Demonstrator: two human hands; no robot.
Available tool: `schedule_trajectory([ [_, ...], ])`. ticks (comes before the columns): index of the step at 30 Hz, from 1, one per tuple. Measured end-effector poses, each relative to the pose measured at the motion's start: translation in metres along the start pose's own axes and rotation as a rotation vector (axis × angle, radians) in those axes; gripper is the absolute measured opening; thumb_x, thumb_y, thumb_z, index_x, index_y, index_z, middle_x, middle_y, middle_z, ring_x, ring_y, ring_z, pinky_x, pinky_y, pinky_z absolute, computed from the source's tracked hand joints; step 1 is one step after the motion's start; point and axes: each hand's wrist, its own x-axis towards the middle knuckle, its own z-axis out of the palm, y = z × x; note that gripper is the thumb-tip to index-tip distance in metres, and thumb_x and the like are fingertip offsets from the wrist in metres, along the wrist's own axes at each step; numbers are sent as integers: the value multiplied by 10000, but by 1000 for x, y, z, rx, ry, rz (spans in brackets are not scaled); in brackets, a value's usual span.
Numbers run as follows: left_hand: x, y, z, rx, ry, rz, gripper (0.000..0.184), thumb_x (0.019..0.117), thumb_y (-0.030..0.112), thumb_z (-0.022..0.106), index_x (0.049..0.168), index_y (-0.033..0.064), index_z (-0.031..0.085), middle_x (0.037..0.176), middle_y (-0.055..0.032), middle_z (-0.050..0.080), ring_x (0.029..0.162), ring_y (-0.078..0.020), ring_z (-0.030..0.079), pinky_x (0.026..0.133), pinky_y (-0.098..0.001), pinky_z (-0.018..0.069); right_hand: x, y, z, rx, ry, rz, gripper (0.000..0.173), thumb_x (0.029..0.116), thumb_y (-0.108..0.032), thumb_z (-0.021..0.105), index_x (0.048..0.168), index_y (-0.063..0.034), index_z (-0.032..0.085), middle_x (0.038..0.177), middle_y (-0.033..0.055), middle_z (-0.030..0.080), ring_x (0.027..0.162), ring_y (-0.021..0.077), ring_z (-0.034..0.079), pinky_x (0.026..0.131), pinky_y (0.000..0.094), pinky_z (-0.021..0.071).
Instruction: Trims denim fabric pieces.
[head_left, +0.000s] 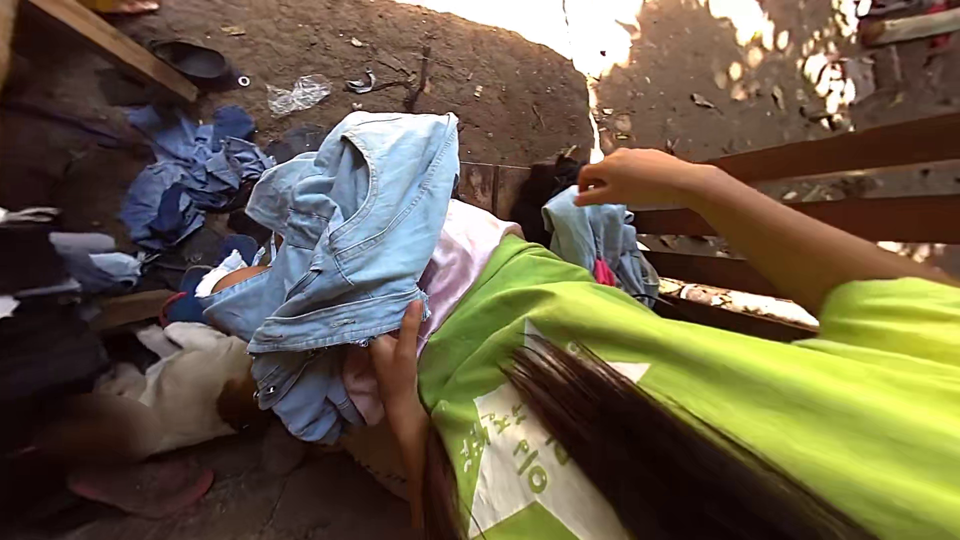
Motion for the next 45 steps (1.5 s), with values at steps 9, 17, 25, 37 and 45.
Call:
schedule_trajectory([
  [9,-19,-13,-67,100,157,16,385,1070,136,359,1343,-118,456,1038,-68,685,879,-60,699,671,-217,574,-36,5,70,-104,-498,330,362,952,-253,724,1006,103,684,922,280,677,872,449,667,822,655,495],
  [17,18,-58,-140,306,571,89,779,1040,185,563,1566,-153,98,1603,-387,193,1508,-399,255,1231,-405,236,-37,74,169,85,-221,395,664,914,-389,735,1346,63,511,1150,338,641,1103,526,622,921,716,462],
  [25,51,-54,-125,434,696,135,606,966,248,691,1347,-181,498,1226,-318,632,1163,-255,620,1042,-329,449,-50,60,143,-31,-176,296,427,958,-368,682,1215,-29,650,1121,276,679,1065,487,650,859,709,483],
  [37,69,13,-129,664,666,539,710,855,511,773,1164,-101,591,1014,-197,675,978,-160,658,908,-312,502,-66,90,70,522,-549,13,360,914,-227,705,1207,-29,640,959,57,711,819,112,662,718,326,555],
  [45,46,-18,-122,708,712,210,986,952,294,701,1592,-107,67,1607,-374,220,1499,-473,265,1237,-493,211,-16,-16,-68,550,-316,-253,279,915,-193,483,1139,-81,607,838,42,660,607,102,606,517,242,502],
])
